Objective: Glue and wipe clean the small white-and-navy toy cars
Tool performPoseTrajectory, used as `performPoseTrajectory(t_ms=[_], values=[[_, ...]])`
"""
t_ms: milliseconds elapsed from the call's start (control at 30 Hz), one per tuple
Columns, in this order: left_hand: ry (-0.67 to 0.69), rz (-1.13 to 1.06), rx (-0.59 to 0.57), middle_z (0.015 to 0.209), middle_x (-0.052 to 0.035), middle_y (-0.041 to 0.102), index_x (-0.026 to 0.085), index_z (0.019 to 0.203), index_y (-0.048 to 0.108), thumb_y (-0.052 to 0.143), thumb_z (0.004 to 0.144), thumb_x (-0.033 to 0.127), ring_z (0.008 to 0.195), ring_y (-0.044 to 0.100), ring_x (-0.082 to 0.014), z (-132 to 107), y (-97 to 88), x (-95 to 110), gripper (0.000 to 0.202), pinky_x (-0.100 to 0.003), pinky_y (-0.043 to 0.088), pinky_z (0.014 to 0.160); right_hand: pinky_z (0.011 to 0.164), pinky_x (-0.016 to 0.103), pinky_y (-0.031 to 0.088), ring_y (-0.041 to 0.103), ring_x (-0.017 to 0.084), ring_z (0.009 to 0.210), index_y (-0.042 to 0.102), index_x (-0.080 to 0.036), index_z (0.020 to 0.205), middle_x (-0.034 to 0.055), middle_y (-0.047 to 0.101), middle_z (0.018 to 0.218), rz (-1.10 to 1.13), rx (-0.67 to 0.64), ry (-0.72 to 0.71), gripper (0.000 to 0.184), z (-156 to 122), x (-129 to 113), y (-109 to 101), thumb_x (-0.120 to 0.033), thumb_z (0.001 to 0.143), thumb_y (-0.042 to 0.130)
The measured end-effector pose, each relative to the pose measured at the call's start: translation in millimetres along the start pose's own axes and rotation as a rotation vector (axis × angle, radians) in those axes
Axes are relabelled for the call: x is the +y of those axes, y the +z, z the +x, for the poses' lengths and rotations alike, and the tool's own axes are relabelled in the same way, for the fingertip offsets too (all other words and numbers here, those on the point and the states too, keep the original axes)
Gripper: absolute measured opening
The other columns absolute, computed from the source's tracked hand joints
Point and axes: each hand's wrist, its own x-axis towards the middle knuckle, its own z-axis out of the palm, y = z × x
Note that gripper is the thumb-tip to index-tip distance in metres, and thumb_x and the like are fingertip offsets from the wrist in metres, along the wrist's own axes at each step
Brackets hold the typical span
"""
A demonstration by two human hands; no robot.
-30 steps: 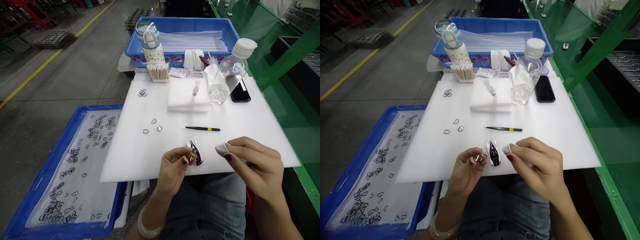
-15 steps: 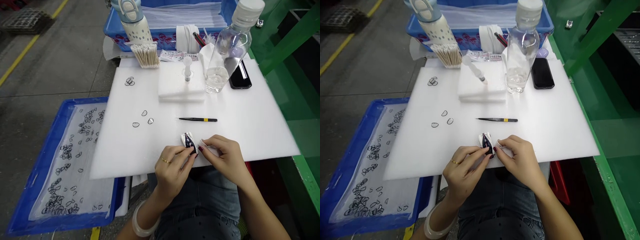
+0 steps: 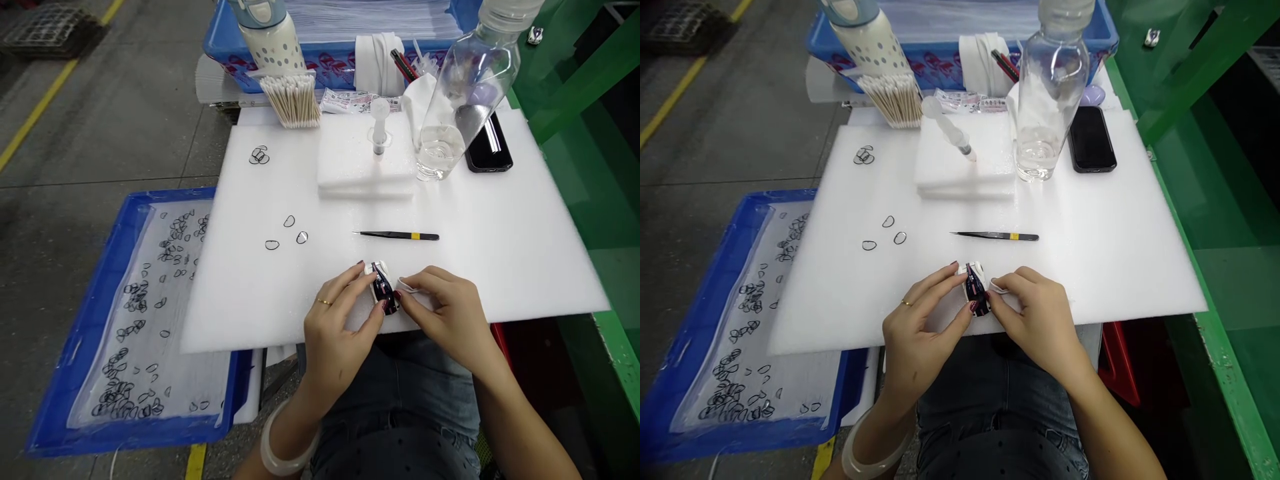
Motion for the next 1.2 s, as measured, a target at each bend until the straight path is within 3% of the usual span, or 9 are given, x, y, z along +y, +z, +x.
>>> performPoseTrajectory(t_ms=[267, 367, 500, 567, 633, 767, 1033, 1133, 1200], values=[[-0.027, -0.004, -0.028, 0.121, -0.0107, 0.070, 0.017, 0.112, 0.070, 0.070, 0.085, 0.019, 0.113, 0.066, -0.0248, 1.9, 1.2, 1.5, 0.027, -0.042, 0.055, 0.100, 0.048, 0.023, 0.038, 0.054, 0.009, 0.053, 0.071, -0.019, 0.089, 0.0004, 0.067, 0.077, -0.049, 0.011, 0.025, 0.010, -0.8, -2.4, 5.8, -0.027, 0.090, 0.067], [-0.056, -0.022, -0.071, 0.120, -0.0089, 0.070, 0.021, 0.114, 0.069, 0.071, 0.083, 0.017, 0.113, 0.065, -0.0257, 6.9, -5.3, 0.0, 0.031, -0.044, 0.054, 0.101, 0.054, 0.024, 0.044, 0.060, 0.012, 0.061, 0.071, -0.020, 0.089, 0.0011, 0.068, 0.078, -0.005, 0.019, 0.026, 0.009, -0.2, -0.9, -0.1, -0.028, 0.090, 0.067], [0.011, -0.067, -0.332, 0.144, -0.0090, 0.055, 0.030, 0.139, 0.054, 0.077, 0.079, 0.021, 0.131, 0.054, -0.0308, 18.8, -19.6, -8.7, 0.065, -0.049, 0.050, 0.106, 0.063, 0.027, 0.050, 0.064, 0.015, 0.074, 0.072, -0.022, 0.089, 0.0013, 0.070, 0.082, 0.148, 0.158, 0.080, 0.008, -4.2, 5.2, -14.3, -0.027, 0.092, 0.065], [0.108, -0.089, -0.441, 0.150, -0.0085, 0.049, 0.032, 0.142, 0.050, 0.076, 0.081, 0.020, 0.136, 0.049, -0.0305, 24.3, -21.7, -13.7, 0.067, -0.049, 0.048, 0.109, 0.060, 0.026, 0.050, 0.063, 0.014, 0.072, 0.072, -0.023, 0.091, 0.0009, 0.070, 0.081, 0.146, 0.243, 0.061, 0.007, -9.9, 7.4, -16.1, -0.023, 0.092, 0.065], [0.183, -0.091, -0.414, 0.141, -0.0094, 0.057, 0.028, 0.134, 0.058, 0.075, 0.083, 0.021, 0.129, 0.055, -0.0285, 27.4, -18.3, -17.2, 0.054, -0.047, 0.050, 0.106, 0.055, 0.025, 0.049, 0.063, 0.013, 0.068, 0.072, -0.023, 0.098, 0.0017, 0.070, 0.083, 0.083, 0.287, -0.038, 0.011, -16.9, 7.6, -12.1, -0.017, 0.091, 0.065], [0.185, -0.045, -0.227, 0.112, -0.0092, 0.065, 0.020, 0.114, 0.070, 0.072, 0.087, 0.021, 0.103, 0.065, -0.0228, 26.4, -7.5, -18.6, 0.027, -0.039, 0.057, 0.091, 0.050, 0.022, 0.049, 0.065, 0.012, 0.067, 0.068, -0.021, 0.110, 0.0049, 0.071, 0.090, -0.096, 0.297, -0.267, 0.026, -26.7, 4.8, 3.8, -0.007, 0.089, 0.064], [0.156, -0.054, -0.252, 0.108, -0.0062, 0.062, 0.020, 0.113, 0.070, 0.067, 0.087, 0.009, 0.099, 0.064, -0.0196, 24.5, -10.3, -18.9, 0.028, -0.034, 0.056, 0.088, 0.053, 0.023, 0.051, 0.061, 0.012, 0.063, 0.070, -0.018, 0.105, 0.0063, 0.068, 0.088, -0.309, 0.332, -0.354, 0.020, -25.7, 3.7, 24.0, -0.009, 0.088, 0.063], [0.146, -0.058, -0.249, 0.108, -0.0058, 0.062, 0.020, 0.112, 0.070, 0.066, 0.087, 0.008, 0.099, 0.065, -0.0193, 25.0, -9.2, -19.1, 0.028, -0.033, 0.056, 0.088, 0.051, 0.025, 0.048, 0.059, 0.013, 0.061, 0.071, -0.015, 0.096, 0.0061, 0.066, 0.082, -0.302, 0.251, -0.445, 0.014, -27.3, 1.0, 21.4, -0.009, 0.086, 0.063], [0.153, -0.056, -0.245, 0.107, -0.0063, 0.062, 0.019, 0.111, 0.071, 0.065, 0.088, 0.008, 0.098, 0.065, -0.0192, 25.0, -7.9, -19.1, 0.027, -0.033, 0.056, 0.086, 0.052, 0.024, 0.048, 0.059, 0.012, 0.061, 0.071, -0.014, 0.097, 0.0048, 0.065, 0.080, -0.175, 0.132, -0.463, 0.015, -26.2, 0.6, 11.1, -0.009, 0.088, 0.061]])
